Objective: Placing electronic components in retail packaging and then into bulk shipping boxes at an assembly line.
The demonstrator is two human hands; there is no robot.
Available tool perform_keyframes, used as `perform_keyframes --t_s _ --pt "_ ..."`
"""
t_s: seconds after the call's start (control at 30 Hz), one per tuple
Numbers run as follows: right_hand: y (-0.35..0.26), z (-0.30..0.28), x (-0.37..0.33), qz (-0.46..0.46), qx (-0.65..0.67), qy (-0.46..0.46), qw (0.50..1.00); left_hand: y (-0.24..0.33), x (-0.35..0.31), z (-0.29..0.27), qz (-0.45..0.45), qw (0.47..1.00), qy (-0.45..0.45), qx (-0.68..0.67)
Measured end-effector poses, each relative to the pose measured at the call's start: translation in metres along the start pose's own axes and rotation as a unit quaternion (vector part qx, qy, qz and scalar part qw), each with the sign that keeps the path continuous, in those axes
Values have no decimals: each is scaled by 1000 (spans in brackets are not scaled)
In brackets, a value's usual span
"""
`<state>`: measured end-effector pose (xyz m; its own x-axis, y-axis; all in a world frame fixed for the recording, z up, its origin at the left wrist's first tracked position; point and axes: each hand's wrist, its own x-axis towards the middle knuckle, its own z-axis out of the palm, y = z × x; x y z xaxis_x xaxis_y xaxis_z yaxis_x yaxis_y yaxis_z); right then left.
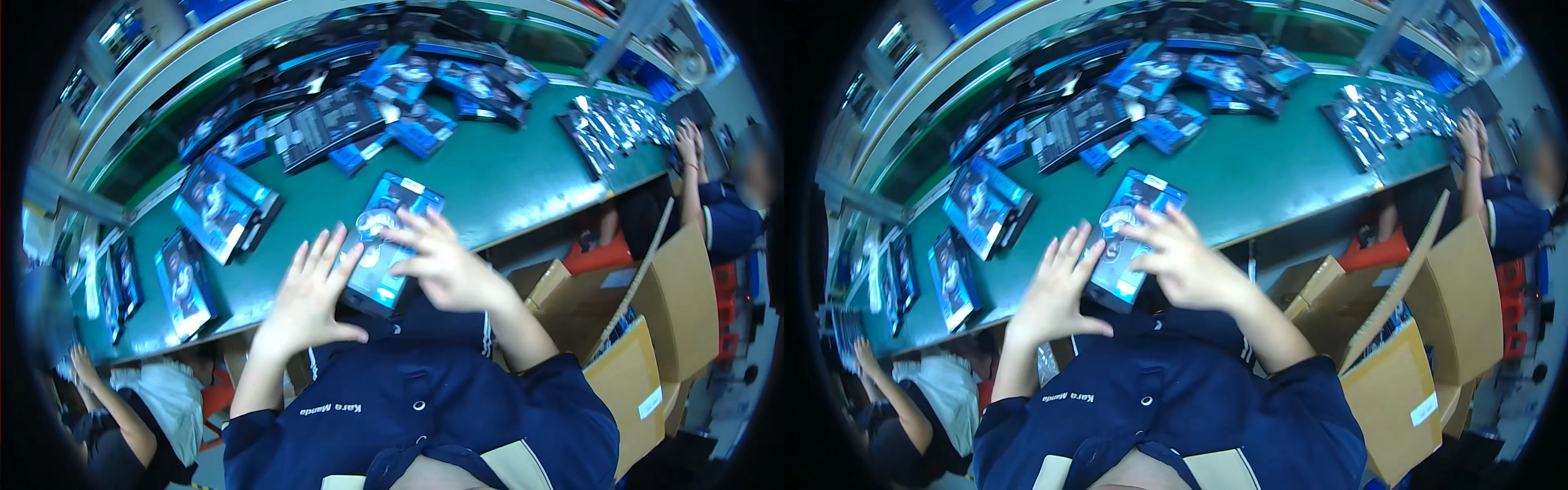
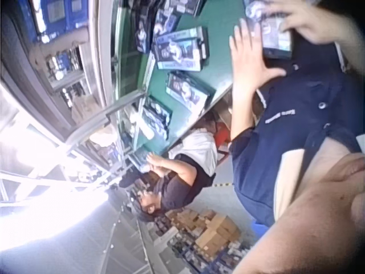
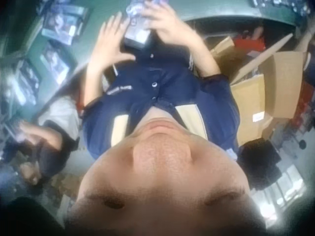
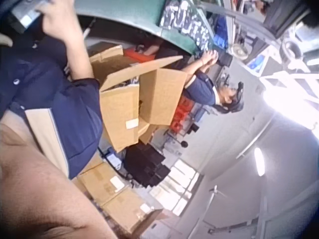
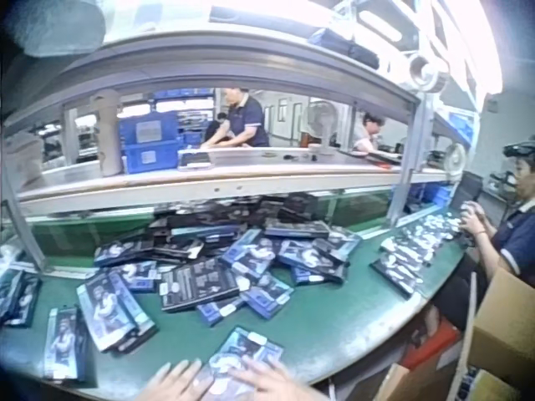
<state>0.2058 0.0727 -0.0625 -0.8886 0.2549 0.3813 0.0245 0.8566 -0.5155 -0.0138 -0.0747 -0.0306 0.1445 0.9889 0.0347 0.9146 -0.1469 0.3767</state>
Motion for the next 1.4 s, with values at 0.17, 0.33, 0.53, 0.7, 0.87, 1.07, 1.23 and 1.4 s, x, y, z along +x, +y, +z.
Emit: perform_keyframes --t_s 0.17,0.33,0.53,0.7,0.87,1.07,1.23,1.4 --pt "151 -106 -53 230 -389 369 812 19 9 -2 70 983 -44 163" --pt "190 -146 -113 482 -456 284 692 12 46 30 366 912 -14 183" --pt "170 -112 -111 398 -418 375 725 34 73 63 360 886 -12 290" --pt "176 -103 -115 367 -346 471 724 38 69 133 357 906 40 226" --pt "174 -101 -119 359 -325 489 725 26 83 185 155 942 -95 -281" --pt "176 -97 -132 335 -367 527 689 59 107 46 46 955 271 109" --pt "186 -106 -154 436 41 593 675 -2 96 29 -187 955 102 207" --pt "117 -107 -159 481 209 512 680 -65 35 9 -430 814 280 273"
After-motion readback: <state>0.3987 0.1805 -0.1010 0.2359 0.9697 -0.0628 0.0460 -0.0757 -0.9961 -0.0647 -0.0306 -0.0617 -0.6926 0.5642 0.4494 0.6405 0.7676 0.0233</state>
